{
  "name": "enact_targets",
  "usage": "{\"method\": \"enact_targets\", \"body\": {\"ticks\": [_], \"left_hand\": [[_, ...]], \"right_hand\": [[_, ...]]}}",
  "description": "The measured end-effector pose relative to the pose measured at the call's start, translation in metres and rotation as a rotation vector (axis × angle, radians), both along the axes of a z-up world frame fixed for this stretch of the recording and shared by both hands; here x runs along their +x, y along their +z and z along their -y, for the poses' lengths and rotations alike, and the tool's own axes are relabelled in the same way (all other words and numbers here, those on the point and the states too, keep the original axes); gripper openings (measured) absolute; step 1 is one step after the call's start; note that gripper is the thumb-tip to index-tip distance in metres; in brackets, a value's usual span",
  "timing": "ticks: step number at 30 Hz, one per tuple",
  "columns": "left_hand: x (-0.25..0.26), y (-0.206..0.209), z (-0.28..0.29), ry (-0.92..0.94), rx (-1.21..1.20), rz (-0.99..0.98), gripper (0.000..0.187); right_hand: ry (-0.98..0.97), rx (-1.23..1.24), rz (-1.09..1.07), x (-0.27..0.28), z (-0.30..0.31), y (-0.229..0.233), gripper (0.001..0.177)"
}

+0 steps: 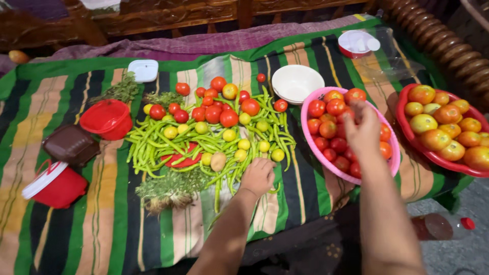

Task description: The person sorts a pile of mixed vegetables, including tomatoes, green beans, and lemons, on a striped cloth. They pick up tomatoes one by one and place them into a pink basket, occasionally moving other items aside.

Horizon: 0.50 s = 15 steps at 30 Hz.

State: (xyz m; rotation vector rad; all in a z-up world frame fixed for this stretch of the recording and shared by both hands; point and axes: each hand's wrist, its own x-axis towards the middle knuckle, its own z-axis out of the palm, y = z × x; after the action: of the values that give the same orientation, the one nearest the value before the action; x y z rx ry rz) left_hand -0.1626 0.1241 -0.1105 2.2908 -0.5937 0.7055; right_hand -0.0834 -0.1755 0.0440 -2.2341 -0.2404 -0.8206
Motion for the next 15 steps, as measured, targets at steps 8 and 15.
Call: {"method": "enact_targets", "body": {"ticks": [8, 15], "left_hand": [[-0.002, -0.007, 0.002, 0.019, 0.003, 0.014, 0.017], [-0.01, -0.003, 0.002, 0.022, 0.001, -0.005, 0.017]], "right_hand": [[0.413, 0.63, -0.186, -0.098, -0.102, -0.099, 0.034], [0.224, 0.339, -0.241, -0.098, -0.111, -0.15, 0.026]]}}
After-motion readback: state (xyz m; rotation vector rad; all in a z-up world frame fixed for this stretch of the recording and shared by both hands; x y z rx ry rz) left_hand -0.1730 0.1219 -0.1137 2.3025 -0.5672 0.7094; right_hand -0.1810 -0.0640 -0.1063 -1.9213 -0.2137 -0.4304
